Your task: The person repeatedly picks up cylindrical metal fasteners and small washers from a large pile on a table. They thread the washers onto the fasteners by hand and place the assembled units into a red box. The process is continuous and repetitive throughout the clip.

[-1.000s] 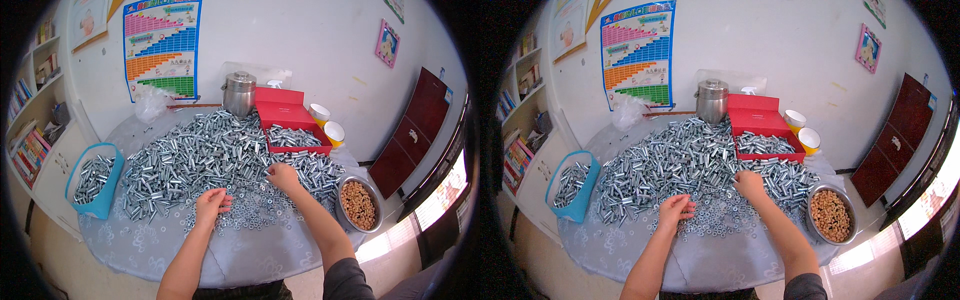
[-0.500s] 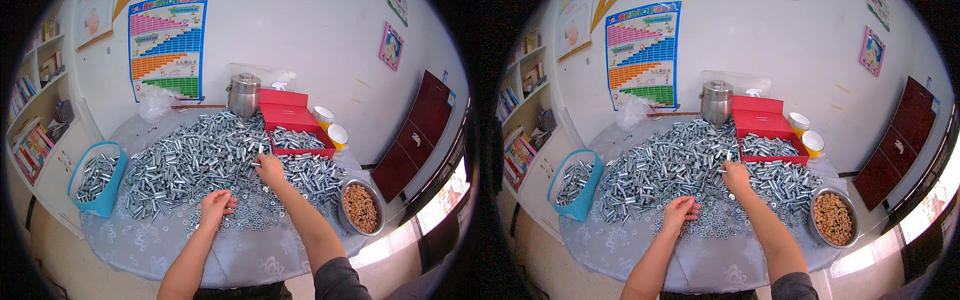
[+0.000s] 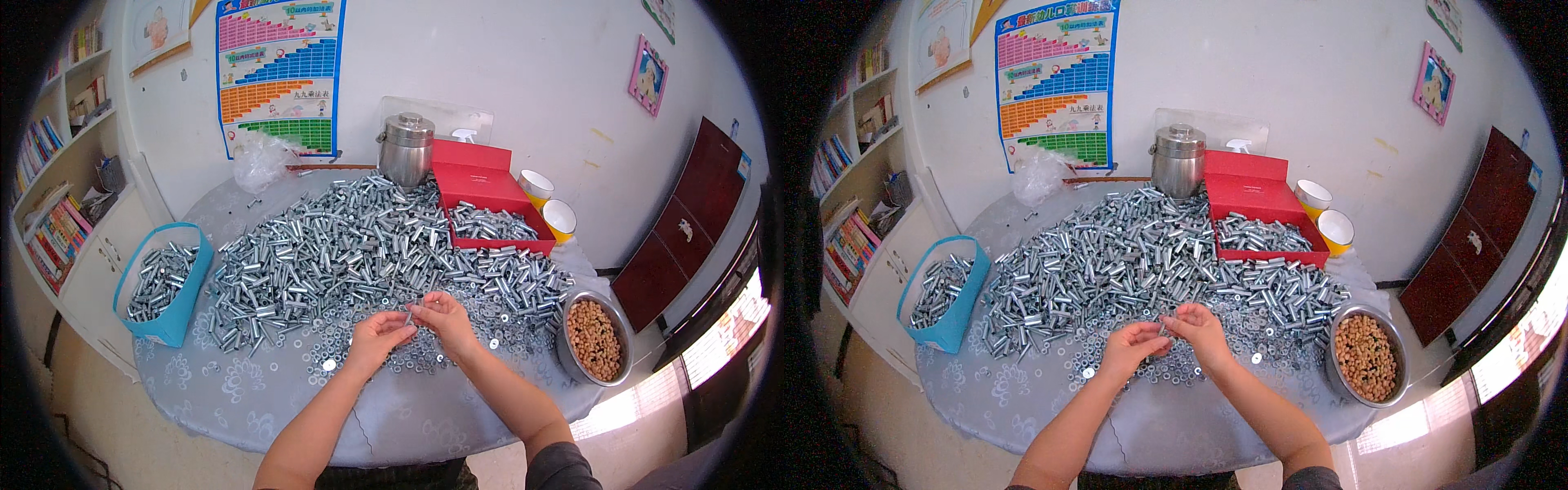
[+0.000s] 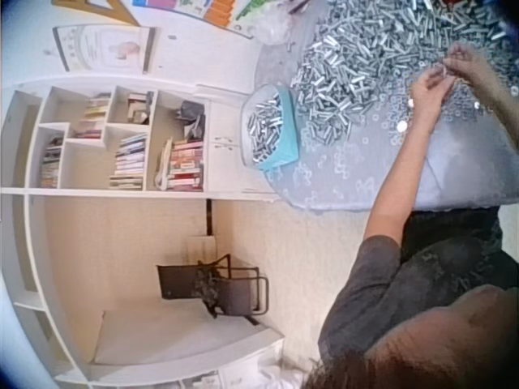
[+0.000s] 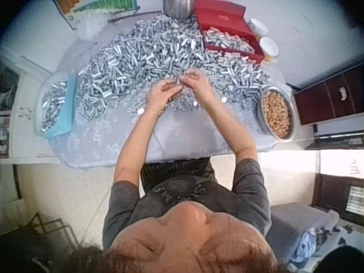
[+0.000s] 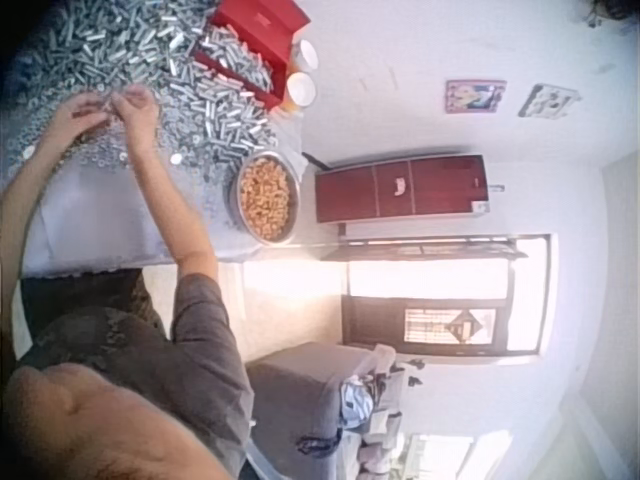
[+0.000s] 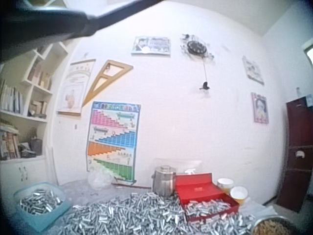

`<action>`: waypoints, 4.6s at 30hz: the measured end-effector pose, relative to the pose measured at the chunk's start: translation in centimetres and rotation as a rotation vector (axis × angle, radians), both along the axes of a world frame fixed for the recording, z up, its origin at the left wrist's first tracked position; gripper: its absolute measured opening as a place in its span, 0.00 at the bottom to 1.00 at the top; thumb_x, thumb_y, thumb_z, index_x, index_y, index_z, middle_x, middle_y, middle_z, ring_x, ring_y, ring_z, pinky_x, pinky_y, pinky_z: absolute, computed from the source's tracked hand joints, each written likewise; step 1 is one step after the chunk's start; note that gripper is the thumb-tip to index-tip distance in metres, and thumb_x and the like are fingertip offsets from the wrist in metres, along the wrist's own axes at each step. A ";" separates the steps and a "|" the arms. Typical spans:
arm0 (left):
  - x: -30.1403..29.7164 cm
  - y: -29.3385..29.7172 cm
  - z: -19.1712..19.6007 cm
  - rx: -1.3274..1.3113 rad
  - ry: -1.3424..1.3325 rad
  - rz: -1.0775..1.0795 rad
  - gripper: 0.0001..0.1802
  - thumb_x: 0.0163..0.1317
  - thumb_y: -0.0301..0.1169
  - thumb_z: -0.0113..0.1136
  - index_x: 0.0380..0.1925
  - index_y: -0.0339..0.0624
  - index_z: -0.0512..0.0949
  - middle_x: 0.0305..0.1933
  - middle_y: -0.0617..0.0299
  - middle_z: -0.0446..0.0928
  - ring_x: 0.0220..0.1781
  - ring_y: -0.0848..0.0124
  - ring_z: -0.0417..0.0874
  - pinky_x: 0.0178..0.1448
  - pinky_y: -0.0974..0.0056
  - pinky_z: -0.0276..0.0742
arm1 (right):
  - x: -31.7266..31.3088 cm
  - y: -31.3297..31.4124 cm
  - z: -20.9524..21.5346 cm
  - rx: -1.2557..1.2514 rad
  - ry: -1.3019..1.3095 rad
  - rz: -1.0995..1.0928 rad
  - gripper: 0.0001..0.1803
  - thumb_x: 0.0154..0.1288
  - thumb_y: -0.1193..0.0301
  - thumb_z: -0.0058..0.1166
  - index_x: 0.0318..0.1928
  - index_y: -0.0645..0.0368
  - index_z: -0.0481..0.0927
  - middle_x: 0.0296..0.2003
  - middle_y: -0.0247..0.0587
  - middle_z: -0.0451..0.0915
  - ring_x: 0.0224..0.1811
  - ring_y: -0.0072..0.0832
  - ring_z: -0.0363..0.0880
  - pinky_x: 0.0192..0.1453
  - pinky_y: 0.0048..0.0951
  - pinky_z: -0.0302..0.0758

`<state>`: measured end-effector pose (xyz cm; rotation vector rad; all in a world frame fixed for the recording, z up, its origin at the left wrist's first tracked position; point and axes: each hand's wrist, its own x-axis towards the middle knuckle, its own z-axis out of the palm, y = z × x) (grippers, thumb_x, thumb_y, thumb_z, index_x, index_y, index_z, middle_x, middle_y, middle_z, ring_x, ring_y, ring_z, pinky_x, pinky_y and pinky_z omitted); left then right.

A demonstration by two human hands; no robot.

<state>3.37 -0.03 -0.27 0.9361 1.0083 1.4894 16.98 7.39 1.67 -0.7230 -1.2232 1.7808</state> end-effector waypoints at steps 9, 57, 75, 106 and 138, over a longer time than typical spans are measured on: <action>-0.8 0.3 -0.4 -0.033 -0.020 0.149 0.07 0.56 0.25 0.56 0.33 0.34 0.75 0.26 0.62 0.75 0.26 0.75 0.77 0.31 0.70 0.78 | 2.2 0.4 -1.0 -0.088 0.028 -0.120 0.13 0.60 0.70 0.52 0.45 0.61 0.74 0.35 0.31 0.76 0.35 0.18 0.73 0.41 0.20 0.72; -1.1 0.2 0.1 -0.178 -0.132 0.070 0.15 0.62 0.31 0.47 0.43 0.30 0.71 0.37 0.49 0.76 0.30 0.68 0.80 0.35 0.67 0.80 | 4.1 1.5 -1.6 1.217 -0.931 -0.155 0.05 0.44 0.69 0.58 0.22 0.56 0.80 0.25 0.35 0.74 0.32 0.34 0.72 0.36 0.35 0.66; -1.2 0.2 -0.1 -0.185 -0.120 0.076 0.14 0.62 0.31 0.48 0.42 0.31 0.72 0.37 0.49 0.77 0.29 0.69 0.80 0.33 0.69 0.80 | 5.1 1.5 0.3 1.059 -0.986 0.004 0.07 0.42 0.68 0.61 0.24 0.55 0.79 0.25 0.36 0.77 0.32 0.35 0.74 0.43 0.38 0.66; -1.1 -0.4 0.5 -0.267 -0.267 -0.149 0.14 0.61 0.32 0.49 0.40 0.31 0.71 0.31 0.50 0.77 0.28 0.66 0.81 0.33 0.67 0.80 | 3.7 0.3 1.0 0.479 -0.377 0.206 0.13 0.55 0.72 0.56 0.43 0.56 0.80 0.32 0.31 0.77 0.36 0.18 0.71 0.40 0.18 0.67; -1.1 -0.1 0.3 -0.248 -0.235 -0.085 0.16 0.62 0.34 0.49 0.40 0.28 0.70 0.32 0.50 0.77 0.28 0.68 0.80 0.31 0.68 0.80 | 4.8 0.2 1.0 0.922 -0.943 -0.045 0.08 0.46 0.66 0.59 0.23 0.58 0.80 0.22 0.39 0.77 0.26 0.30 0.76 0.32 0.31 0.71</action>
